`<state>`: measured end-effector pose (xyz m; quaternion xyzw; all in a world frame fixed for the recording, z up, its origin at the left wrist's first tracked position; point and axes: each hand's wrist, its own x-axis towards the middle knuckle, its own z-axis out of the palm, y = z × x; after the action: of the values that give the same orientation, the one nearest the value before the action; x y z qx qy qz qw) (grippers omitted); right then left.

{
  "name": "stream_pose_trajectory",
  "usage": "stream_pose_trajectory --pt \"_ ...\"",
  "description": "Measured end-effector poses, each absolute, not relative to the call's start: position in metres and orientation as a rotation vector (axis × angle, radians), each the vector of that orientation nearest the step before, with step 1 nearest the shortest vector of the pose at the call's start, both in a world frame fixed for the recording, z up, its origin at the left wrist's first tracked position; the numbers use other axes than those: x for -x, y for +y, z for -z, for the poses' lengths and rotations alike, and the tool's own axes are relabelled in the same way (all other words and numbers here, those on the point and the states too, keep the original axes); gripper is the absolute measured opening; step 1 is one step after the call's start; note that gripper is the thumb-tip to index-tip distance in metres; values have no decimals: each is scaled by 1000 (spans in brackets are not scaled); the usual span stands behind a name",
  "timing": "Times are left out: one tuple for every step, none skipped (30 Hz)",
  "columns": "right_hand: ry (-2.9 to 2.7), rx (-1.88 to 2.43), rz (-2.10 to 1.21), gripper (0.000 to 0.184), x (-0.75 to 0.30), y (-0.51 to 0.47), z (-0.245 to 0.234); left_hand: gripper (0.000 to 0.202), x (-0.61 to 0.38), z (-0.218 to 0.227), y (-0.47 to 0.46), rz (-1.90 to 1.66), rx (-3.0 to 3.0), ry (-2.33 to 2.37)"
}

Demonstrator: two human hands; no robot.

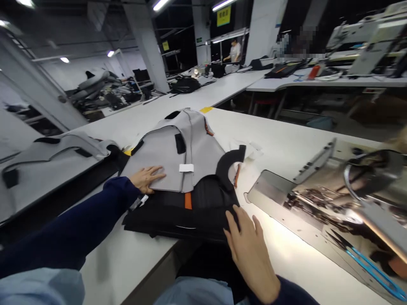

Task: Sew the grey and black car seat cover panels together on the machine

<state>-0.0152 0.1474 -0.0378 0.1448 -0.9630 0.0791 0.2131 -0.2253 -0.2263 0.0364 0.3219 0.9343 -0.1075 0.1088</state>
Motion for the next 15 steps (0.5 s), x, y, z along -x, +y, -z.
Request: stream_pose_trajectory --pt "-2657 -510 -229 41 15 141 36 79 222 -40 -242 287 -861 2794" --pt "-2640 -611 -243 40 16 135 35 75 215 -46 -256 214 -791 2849" --pt "-2628 -693 -259 40 19 130 34 70 203 -52 -267 97 -724 2925" --pt "-2614 -748 -271 40 24 127 33 63 187 -59 -274 -66 -639 3016" --pt "-2599 -779 -278 41 32 126 32 53 166 -65 -277 -278 -526 3075" --pt "-2586 -788 -276 41 43 127 30 45 140 -68 -276 -526 -396 3074" --pt "-2578 -788 -261 42 57 129 28 41 111 -68 -271 -798 -216 2974" --pt "-2570 -787 -233 42 72 132 26 46 80 -65 -263 -1067 -99 2673" --pt "-2567 -799 -190 43 90 136 23 52 50 -57 -252 -1280 -34 2299" --pt "-2559 -822 -141 43 109 140 21 54 24 -46 -238 -1440 56 1962" --pt "-2554 -853 -85 44 129 142 19 54 3 -32 -222 -1623 171 1736" --pt "-2547 -882 -29 45 149 143 19 56 -9 -17 -206 -1823 299 1589" --pt "-2546 -906 24 46 167 143 20 55 -14 -2 -191 -2016 405 1460" --pt "-2562 -915 70 47 183 142 23 54 -10 12 -178 -2218 499 1366" --pt "-2597 -899 99 48 195 139 27 50 2 23 -167 -2404 583 1312"
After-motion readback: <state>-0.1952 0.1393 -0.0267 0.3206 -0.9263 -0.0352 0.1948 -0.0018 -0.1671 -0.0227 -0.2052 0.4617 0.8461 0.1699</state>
